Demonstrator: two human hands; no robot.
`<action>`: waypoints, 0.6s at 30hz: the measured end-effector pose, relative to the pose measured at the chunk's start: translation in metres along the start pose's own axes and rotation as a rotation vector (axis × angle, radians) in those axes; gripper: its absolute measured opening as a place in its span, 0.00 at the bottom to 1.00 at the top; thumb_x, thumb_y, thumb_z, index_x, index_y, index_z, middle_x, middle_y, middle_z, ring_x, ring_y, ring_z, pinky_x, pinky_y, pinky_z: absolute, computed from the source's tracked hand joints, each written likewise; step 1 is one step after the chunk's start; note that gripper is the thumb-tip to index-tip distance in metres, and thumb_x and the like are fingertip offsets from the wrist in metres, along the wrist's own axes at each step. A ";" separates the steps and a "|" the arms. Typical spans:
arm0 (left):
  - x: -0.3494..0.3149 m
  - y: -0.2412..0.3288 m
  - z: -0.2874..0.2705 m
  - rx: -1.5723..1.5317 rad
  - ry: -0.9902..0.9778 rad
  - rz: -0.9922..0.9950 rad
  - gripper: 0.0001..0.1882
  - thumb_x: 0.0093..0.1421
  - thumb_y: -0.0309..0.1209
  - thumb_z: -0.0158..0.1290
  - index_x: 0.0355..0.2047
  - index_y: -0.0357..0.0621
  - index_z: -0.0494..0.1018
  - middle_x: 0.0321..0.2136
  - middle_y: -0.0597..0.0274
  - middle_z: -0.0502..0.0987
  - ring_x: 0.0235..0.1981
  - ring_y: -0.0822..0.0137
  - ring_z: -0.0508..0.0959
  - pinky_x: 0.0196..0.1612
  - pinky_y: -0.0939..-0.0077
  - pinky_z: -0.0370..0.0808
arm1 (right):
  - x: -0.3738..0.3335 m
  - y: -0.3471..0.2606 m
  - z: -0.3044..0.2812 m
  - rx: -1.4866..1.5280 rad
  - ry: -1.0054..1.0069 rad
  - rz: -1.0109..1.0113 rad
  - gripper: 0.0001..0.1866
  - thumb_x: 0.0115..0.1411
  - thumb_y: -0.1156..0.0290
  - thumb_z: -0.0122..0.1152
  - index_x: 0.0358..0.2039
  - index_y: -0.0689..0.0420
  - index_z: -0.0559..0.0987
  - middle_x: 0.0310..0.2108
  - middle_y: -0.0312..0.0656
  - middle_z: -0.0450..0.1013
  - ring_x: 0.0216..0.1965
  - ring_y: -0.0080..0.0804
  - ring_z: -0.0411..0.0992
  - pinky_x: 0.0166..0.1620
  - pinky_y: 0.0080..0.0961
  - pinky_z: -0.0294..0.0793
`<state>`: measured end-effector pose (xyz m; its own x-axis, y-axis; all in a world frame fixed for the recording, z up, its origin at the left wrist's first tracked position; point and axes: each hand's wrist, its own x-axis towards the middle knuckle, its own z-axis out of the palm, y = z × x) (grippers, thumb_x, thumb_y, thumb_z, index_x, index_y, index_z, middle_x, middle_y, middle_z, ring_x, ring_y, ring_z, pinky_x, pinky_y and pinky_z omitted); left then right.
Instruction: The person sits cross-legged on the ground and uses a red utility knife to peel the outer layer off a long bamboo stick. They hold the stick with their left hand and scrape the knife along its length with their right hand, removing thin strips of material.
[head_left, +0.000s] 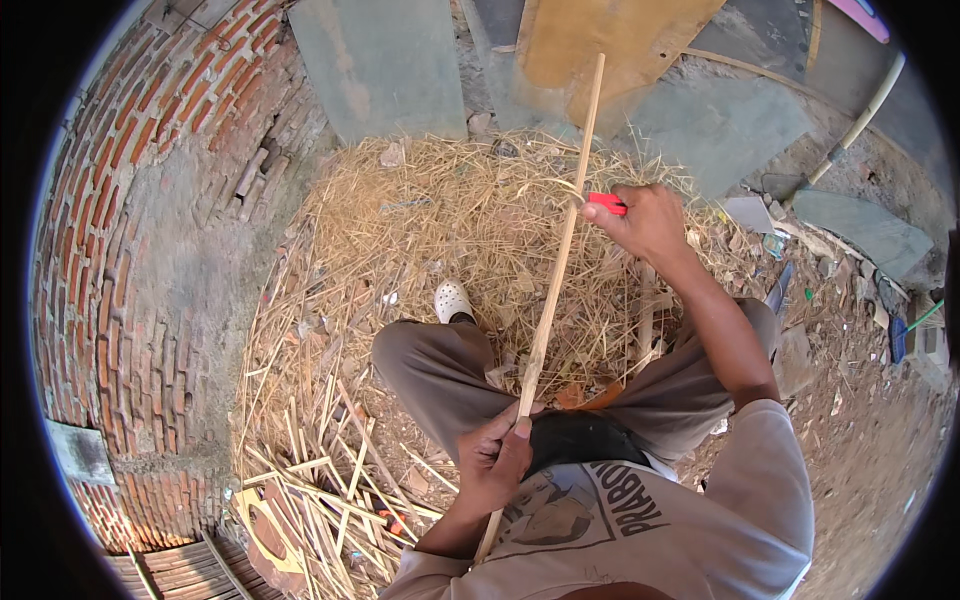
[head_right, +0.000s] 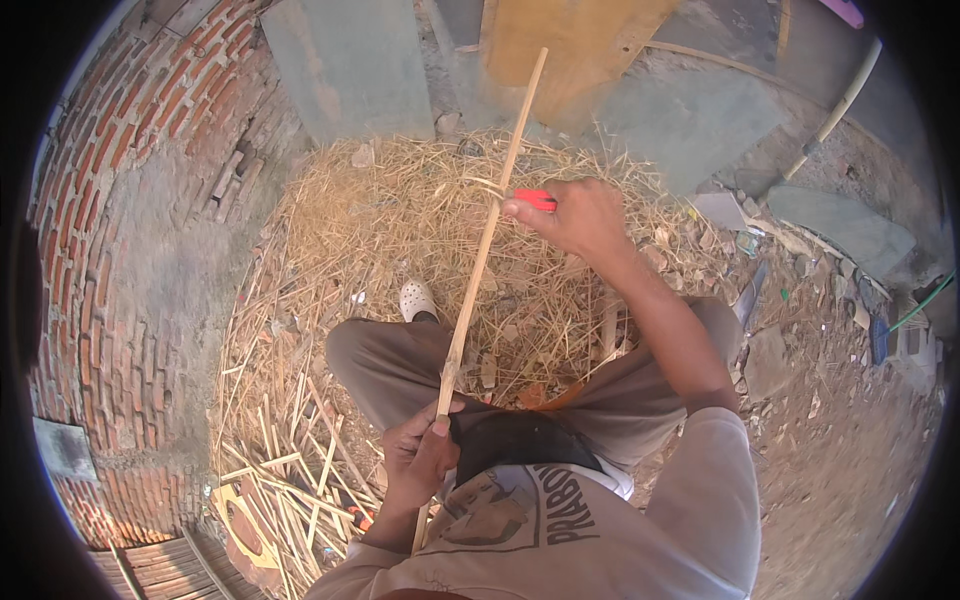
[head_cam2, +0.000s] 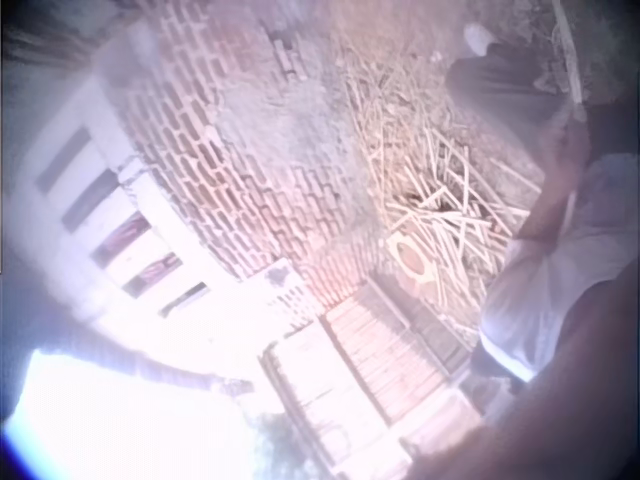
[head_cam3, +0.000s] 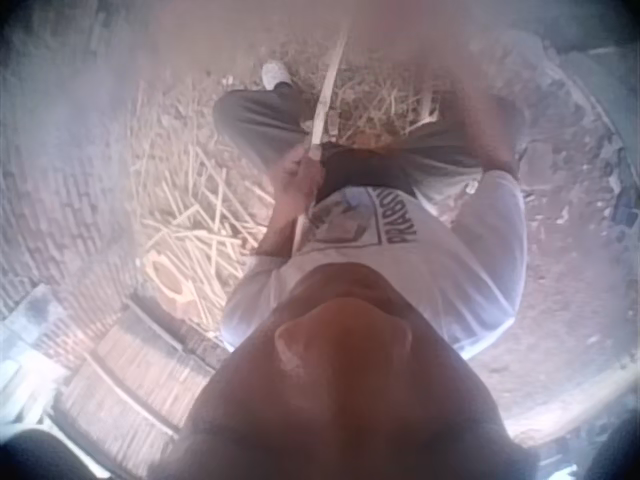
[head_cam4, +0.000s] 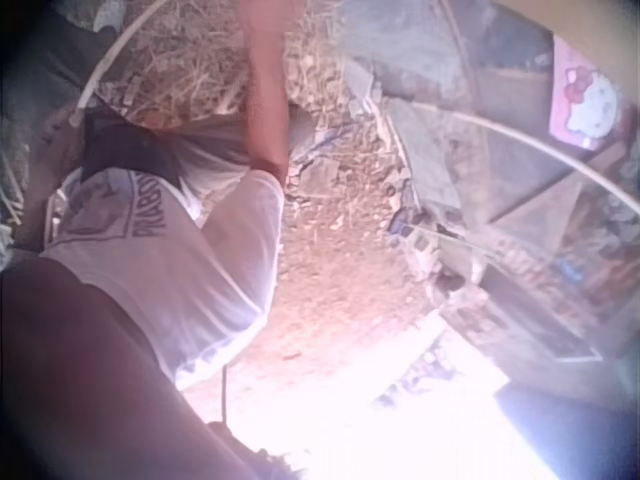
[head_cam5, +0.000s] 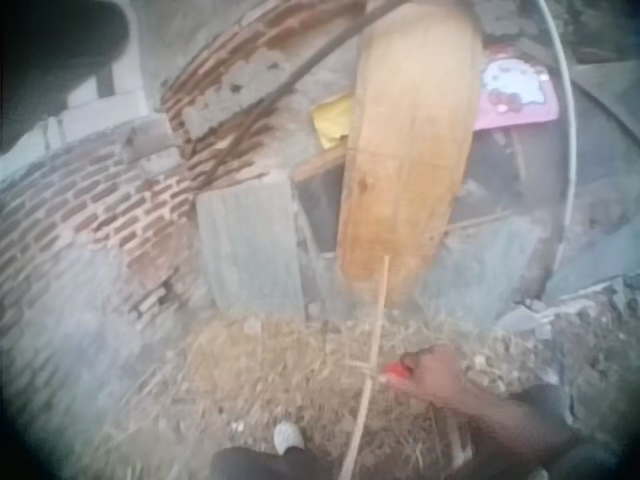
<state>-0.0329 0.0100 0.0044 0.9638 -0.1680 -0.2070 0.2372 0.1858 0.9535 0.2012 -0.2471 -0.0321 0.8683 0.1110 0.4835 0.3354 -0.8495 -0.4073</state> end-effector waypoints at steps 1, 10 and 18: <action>-0.001 -0.002 0.000 0.004 -0.007 -0.016 0.16 0.70 0.26 0.41 0.54 0.33 0.70 0.10 0.76 0.60 0.11 0.86 0.56 0.15 0.86 0.50 | 0.007 0.007 -0.002 -0.022 0.016 0.084 0.36 0.48 0.31 0.59 0.11 0.55 0.72 0.07 0.40 0.64 0.11 0.41 0.68 0.19 0.35 0.66; -0.009 -0.004 -0.004 -0.062 -0.009 -0.017 0.16 0.69 0.25 0.42 0.54 0.32 0.69 0.12 0.77 0.60 0.13 0.86 0.55 0.16 0.85 0.49 | -0.016 -0.026 -0.003 0.019 -0.129 -0.047 0.40 0.49 0.24 0.49 0.17 0.54 0.81 0.09 0.41 0.69 0.15 0.41 0.72 0.21 0.36 0.69; -0.043 -0.002 -0.002 -0.003 -0.164 -0.183 0.16 0.69 0.25 0.42 0.54 0.33 0.69 0.15 0.78 0.60 0.15 0.86 0.55 0.19 0.87 0.50 | 0.065 0.128 -0.014 0.002 0.109 0.719 0.47 0.54 0.24 0.37 0.20 0.60 0.81 0.18 0.52 0.73 0.31 0.48 0.76 0.39 0.42 0.71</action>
<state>-0.0749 0.0189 0.0108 0.8721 -0.3542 -0.3375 0.4065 0.1407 0.9028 0.2956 -0.3553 -0.0418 0.8329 -0.5266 0.1705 -0.3038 -0.6923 -0.6545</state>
